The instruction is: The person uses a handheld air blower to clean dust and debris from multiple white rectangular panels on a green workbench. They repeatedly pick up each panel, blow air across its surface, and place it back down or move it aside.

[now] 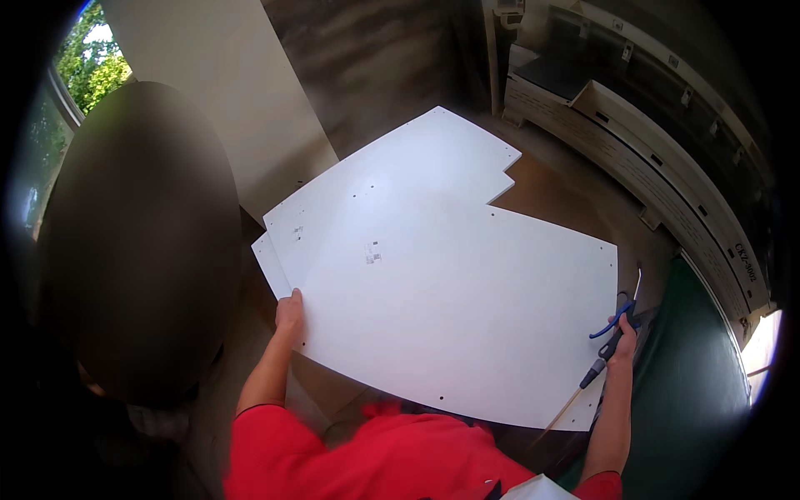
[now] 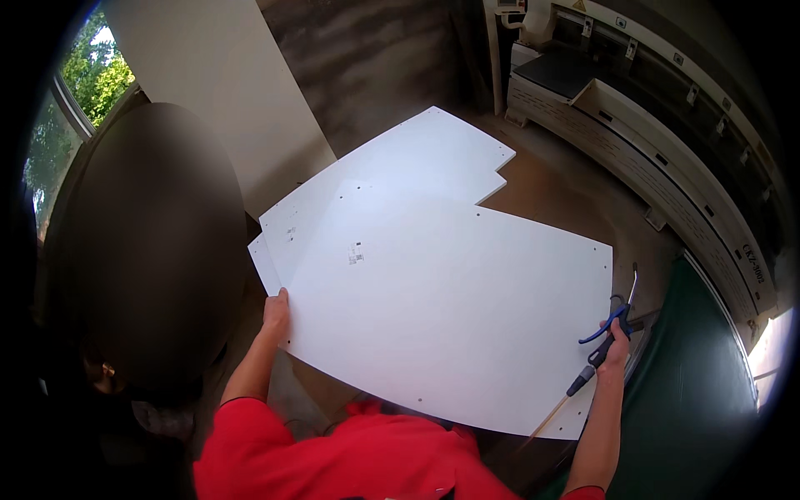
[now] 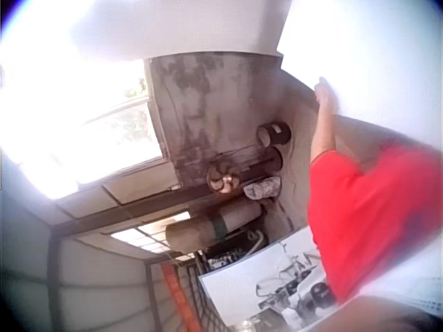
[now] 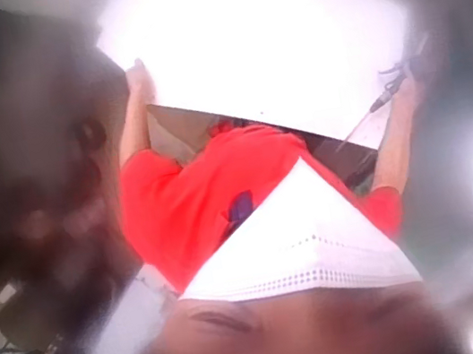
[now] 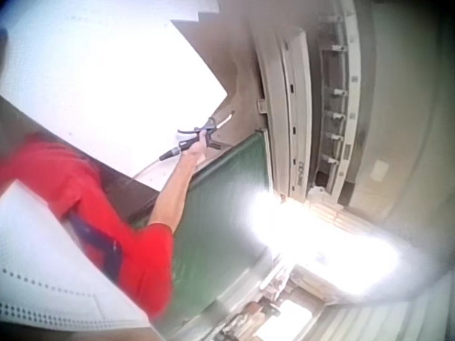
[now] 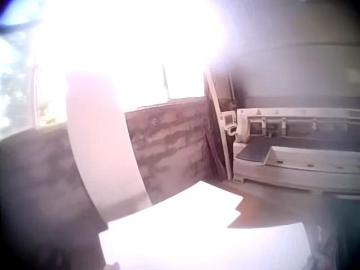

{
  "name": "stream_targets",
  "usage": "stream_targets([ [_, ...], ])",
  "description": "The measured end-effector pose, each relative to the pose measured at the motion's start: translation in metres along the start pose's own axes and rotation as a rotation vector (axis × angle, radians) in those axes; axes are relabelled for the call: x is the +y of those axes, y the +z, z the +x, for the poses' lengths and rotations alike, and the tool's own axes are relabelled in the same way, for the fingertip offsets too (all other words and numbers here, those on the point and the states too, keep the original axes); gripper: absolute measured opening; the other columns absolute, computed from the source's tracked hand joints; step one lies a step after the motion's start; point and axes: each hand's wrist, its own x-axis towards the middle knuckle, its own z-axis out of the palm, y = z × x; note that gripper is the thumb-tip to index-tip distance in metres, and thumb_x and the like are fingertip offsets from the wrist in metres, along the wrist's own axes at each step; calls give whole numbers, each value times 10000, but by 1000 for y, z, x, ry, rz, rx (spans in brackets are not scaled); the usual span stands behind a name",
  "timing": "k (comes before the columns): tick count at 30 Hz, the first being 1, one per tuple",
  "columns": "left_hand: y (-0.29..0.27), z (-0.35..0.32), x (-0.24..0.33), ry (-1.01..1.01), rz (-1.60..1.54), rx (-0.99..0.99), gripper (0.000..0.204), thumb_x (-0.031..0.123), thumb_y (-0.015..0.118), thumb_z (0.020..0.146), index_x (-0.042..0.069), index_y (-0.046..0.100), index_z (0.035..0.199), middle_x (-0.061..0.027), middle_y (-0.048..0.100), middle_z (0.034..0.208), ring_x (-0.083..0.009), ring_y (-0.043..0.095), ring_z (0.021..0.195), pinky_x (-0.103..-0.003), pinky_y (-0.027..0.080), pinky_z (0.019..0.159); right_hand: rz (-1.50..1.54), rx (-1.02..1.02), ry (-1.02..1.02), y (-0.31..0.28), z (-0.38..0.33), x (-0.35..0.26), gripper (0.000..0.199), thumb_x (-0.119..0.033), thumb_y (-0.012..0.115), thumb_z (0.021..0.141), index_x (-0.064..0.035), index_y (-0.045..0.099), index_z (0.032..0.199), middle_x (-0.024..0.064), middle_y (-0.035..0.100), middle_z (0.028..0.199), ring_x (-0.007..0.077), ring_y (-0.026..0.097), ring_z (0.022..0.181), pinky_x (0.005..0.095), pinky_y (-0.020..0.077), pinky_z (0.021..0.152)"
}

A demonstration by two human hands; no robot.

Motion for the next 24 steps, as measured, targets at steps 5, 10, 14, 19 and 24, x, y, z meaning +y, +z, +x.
stream_targets([
  [5, -16, 24, -51, -128, -73, 156, 604, 448, 473, 976, -109, 672, 849, -226, 693, 804, -341, 650, 715, -451, 491, 713, -122, -248, 82, 237, 132, 7, 239, -297, 621, 947, -63, 629, 994, 46, 619, 896, 157, 547, 896, 307, 408, 885],
  [10, 0, 37, -18, -239, -154, 252, 596, 404, 490, 992, -130, 628, 764, -168, 647, 656, -229, 550, 574, -390, 477, 644, -341, -444, 132, 454, 251, 15, 270, -344, 632, 929, -81, 656, 985, 24, 643, 900, 128, 525, 835, 277, 404, 786],
  [14, 14, 20, 4, -227, 128, 261, 508, 379, 562, 939, -107, 595, 1081, -231, 608, 1088, -294, 559, 935, -418, 451, 855, -519, -522, 135, 535, 318, 45, 318, -396, 634, 918, -85, 672, 974, 18, 674, 929, 105, 513, 830, 254, 390, 724],
  [19, 47, 74, 42, 297, 561, 134, 755, 330, 637, 858, -27, 341, 1453, -232, 159, 1577, -407, 141, 1453, -528, 171, 1159, -431, -545, 244, 575, 297, 0, 357, -408, 611, 943, -55, 632, 986, 65, 685, 910, 146, 588, 756, 334, 477, 677],
  [24, 149, 123, 160, 770, 569, -110, 711, 387, 568, 896, -57, 388, 1420, -246, 178, 1575, -381, 107, 1483, -562, 54, 1176, -747, -352, 126, 468, 278, -24, 397, -406, 619, 935, -11, 610, 897, 90, 664, 774, 185, 622, 605, 356, 524, 626],
])
